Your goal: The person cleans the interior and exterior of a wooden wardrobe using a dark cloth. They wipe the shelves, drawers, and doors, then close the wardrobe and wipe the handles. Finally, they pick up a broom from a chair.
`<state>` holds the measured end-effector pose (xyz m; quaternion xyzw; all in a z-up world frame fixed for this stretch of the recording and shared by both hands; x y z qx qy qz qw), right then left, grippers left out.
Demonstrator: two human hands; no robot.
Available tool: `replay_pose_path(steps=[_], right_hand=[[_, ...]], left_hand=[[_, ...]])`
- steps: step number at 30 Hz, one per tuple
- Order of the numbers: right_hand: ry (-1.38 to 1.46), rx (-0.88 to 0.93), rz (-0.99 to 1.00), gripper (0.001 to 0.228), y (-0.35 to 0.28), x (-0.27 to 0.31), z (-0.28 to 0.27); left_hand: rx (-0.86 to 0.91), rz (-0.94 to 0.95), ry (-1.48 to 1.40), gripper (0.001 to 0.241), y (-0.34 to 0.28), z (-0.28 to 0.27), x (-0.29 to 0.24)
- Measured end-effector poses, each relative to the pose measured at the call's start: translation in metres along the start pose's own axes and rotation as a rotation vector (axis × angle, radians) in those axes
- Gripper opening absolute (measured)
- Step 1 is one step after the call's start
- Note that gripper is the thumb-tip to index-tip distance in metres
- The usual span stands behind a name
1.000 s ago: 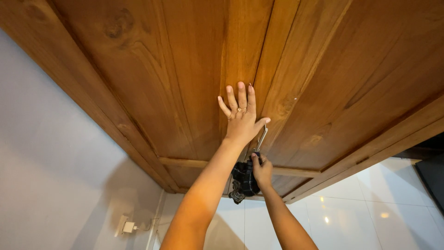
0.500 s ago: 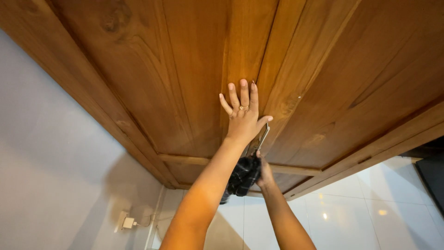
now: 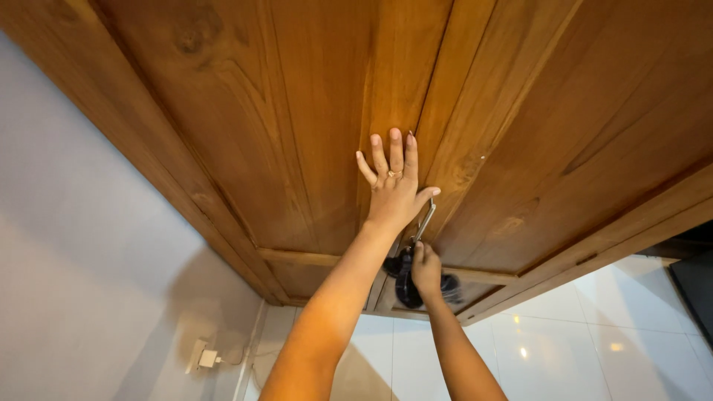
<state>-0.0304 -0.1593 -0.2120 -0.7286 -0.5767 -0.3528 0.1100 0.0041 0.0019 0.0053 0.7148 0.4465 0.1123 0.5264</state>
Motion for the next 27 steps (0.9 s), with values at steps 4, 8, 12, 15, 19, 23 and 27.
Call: replay_pose_path(steps=[4,8,12,15,19,23,27], right_hand=[[0.678,0.102,0.175,0.033,0.012,-0.032,0.023],[1.364,0.355,0.501,0.029,0.005,-0.019,0.02],[1.43,0.371,0.486,0.026,0.004,-0.013,0.016],[1.317,0.353,0.583,0.03,0.0,-0.002,0.008],[1.223,0.319,0.457,0.031,-0.002,-0.007,0.007],[0.916,0.216,0.283,0.035,-0.011,0.007,-0.007],[0.468,0.032,0.026,0.041,-0.008,0.008,-0.009]], left_hand=[[-0.022,0.001,-0.001,0.128,0.0,-0.002,-0.001],[-0.02,0.005,-0.028,0.128,0.0,0.001,0.001],[-0.013,0.0,-0.045,0.127,-0.001,-0.001,0.0],[-0.013,0.005,-0.044,0.127,-0.001,-0.001,0.0],[-0.012,0.001,-0.041,0.126,0.0,-0.001,0.0],[-0.014,0.006,-0.041,0.128,0.0,-0.002,0.001],[0.009,0.005,-0.048,0.133,0.0,-0.006,-0.002]])
Point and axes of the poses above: each hand's wrist, its own y-axis towards the middle knuckle, its own z-axis out of the palm, x = y × z, the point moved 1 cm from there along y, towards the middle knuckle, and after that the axes turned 4 degrees about -y, right-handed, at the moved point
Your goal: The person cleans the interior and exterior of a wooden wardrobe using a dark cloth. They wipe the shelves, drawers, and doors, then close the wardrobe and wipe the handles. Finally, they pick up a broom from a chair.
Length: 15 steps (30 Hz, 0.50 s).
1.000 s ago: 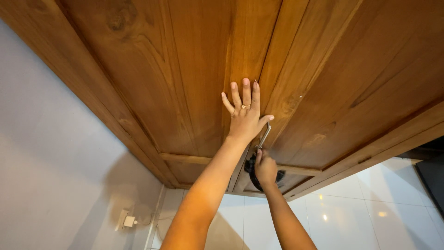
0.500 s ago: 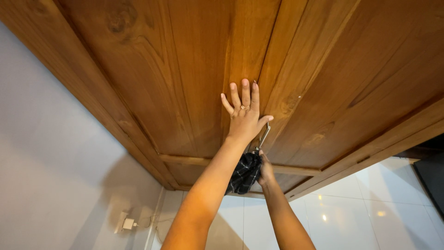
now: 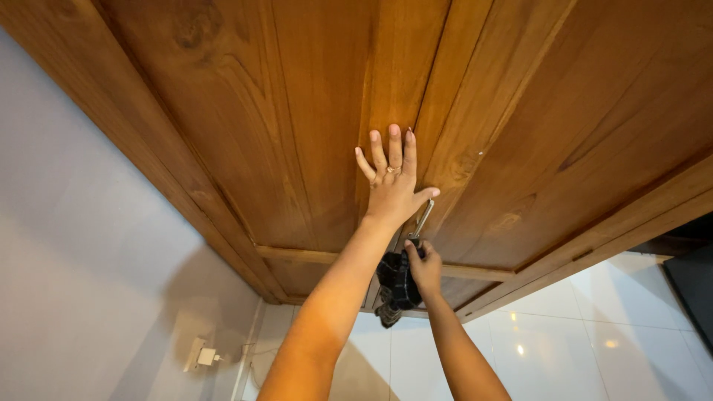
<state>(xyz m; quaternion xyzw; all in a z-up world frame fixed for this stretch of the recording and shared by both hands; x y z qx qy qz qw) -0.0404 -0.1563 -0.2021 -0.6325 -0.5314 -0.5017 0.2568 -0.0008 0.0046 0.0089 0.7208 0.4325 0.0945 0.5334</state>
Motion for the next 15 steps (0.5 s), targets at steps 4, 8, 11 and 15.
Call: replay_pose_path(steps=[4,8,11,15], right_hand=[[-0.211,-0.103,-0.061,0.032,-0.013,0.05,-0.008],[-0.674,-0.118,-0.336,0.019,-0.018,0.085,-0.02],[-0.868,-0.035,-0.556,0.016,-0.007,0.076,-0.025],[-1.157,0.082,-0.712,0.007,-0.001,0.071,-0.031]], left_hand=[[0.01,-0.008,0.007,0.136,0.0,0.001,0.001],[0.019,-0.014,0.032,0.136,0.0,0.003,0.002],[0.018,-0.018,0.029,0.136,0.002,0.001,0.0],[0.03,-0.022,0.031,0.135,0.002,0.0,0.0]])
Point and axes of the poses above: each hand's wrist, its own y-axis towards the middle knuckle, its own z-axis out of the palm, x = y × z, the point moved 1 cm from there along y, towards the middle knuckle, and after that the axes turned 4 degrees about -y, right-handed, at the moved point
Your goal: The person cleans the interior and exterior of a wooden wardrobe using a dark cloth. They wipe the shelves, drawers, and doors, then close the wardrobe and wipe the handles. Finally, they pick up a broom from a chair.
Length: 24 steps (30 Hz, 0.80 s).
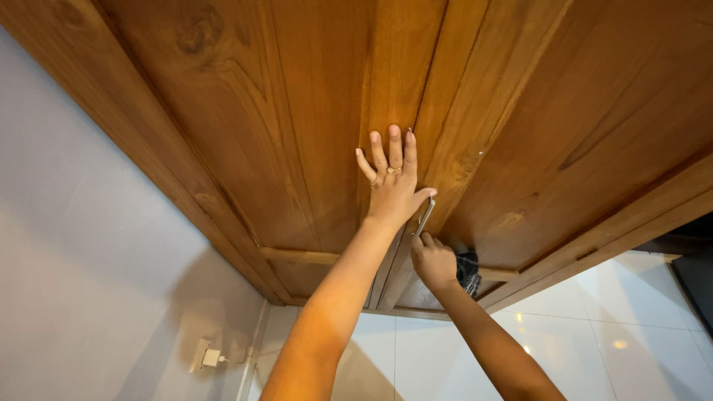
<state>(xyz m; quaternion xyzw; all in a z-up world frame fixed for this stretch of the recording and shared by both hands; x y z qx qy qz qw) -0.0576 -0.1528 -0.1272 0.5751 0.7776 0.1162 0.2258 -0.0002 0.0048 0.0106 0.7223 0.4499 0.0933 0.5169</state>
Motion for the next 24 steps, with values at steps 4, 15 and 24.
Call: replay_pose_path(steps=[4,15,24], right_hand=[[0.312,-0.06,0.139,0.033,-0.004,0.003,-0.007],[1.401,0.026,0.827,0.034,-0.012,-0.005,0.071],[0.83,-0.222,0.598,0.033,-0.002,0.006,0.023]], left_hand=[[-0.015,0.013,0.004,0.135,0.0,0.004,0.002],[-0.001,0.011,-0.004,0.138,-0.001,0.002,0.001],[-0.008,0.008,0.0,0.139,0.0,-0.001,0.0]])
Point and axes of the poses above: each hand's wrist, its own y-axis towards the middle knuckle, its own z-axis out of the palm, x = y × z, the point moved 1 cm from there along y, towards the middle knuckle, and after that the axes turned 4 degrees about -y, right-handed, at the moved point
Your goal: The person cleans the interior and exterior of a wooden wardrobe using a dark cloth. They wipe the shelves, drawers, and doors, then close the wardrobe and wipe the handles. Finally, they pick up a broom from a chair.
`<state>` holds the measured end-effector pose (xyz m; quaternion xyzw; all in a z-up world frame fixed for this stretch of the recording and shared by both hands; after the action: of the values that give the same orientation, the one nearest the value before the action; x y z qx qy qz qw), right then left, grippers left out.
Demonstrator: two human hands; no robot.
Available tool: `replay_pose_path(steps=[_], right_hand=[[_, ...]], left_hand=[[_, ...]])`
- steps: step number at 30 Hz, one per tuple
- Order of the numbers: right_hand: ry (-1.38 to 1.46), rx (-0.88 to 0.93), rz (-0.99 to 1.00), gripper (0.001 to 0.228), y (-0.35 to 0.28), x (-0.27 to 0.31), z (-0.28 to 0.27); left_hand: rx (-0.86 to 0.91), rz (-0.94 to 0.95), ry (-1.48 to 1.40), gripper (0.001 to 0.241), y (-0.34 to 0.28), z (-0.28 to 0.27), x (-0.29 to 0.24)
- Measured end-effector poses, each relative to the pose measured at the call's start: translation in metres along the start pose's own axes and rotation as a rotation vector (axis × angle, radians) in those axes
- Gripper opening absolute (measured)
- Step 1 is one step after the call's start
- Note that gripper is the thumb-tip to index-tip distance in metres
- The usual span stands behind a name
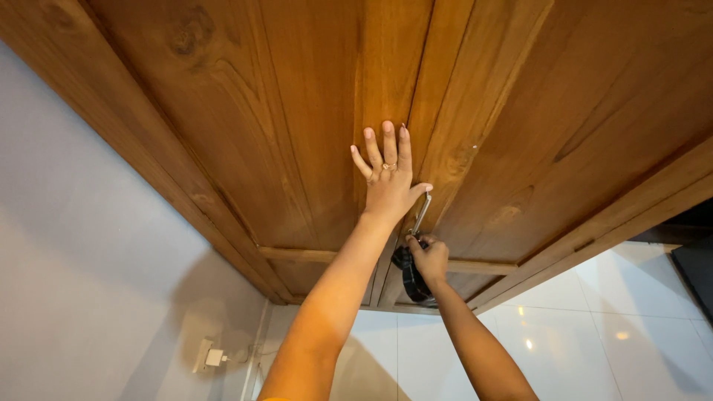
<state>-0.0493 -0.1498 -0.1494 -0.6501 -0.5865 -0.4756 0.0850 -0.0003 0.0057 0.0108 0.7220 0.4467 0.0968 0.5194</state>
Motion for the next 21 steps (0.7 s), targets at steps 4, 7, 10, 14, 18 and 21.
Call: replay_pose_path(steps=[4,7,10,14,18,21], right_hand=[[-0.053,0.093,0.192,0.034,-0.005,0.001,-0.006],[0.008,0.123,0.153,0.036,-0.006,-0.01,0.0],[-0.052,0.118,0.145,0.039,-0.013,-0.011,-0.001],[0.02,0.127,0.172,0.039,-0.011,-0.009,0.0],[-0.02,0.152,0.163,0.04,-0.01,-0.008,-0.003],[-0.134,0.158,0.162,0.042,-0.008,-0.005,-0.002]], left_hand=[[0.039,-0.012,-0.019,0.138,-0.003,-0.009,-0.001],[0.074,-0.019,-0.049,0.137,-0.003,-0.021,-0.004],[0.08,-0.032,-0.069,0.132,-0.01,-0.032,-0.01],[-0.005,-0.022,-0.126,0.123,-0.012,-0.049,-0.019],[0.076,-0.047,-0.14,0.118,-0.006,-0.069,-0.042],[0.123,-0.052,-0.108,0.115,-0.01,-0.057,-0.046]])
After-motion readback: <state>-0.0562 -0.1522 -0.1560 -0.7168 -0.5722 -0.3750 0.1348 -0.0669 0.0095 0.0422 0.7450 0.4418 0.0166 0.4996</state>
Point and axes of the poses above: each hand's wrist, its own y-axis towards the middle knuckle, its own z-axis out of the palm, x = y × z, the point moved 1 cm from there along y, towards the middle knuckle, and after that the axes turned 4 degrees about -y, right-handed, at the moved point
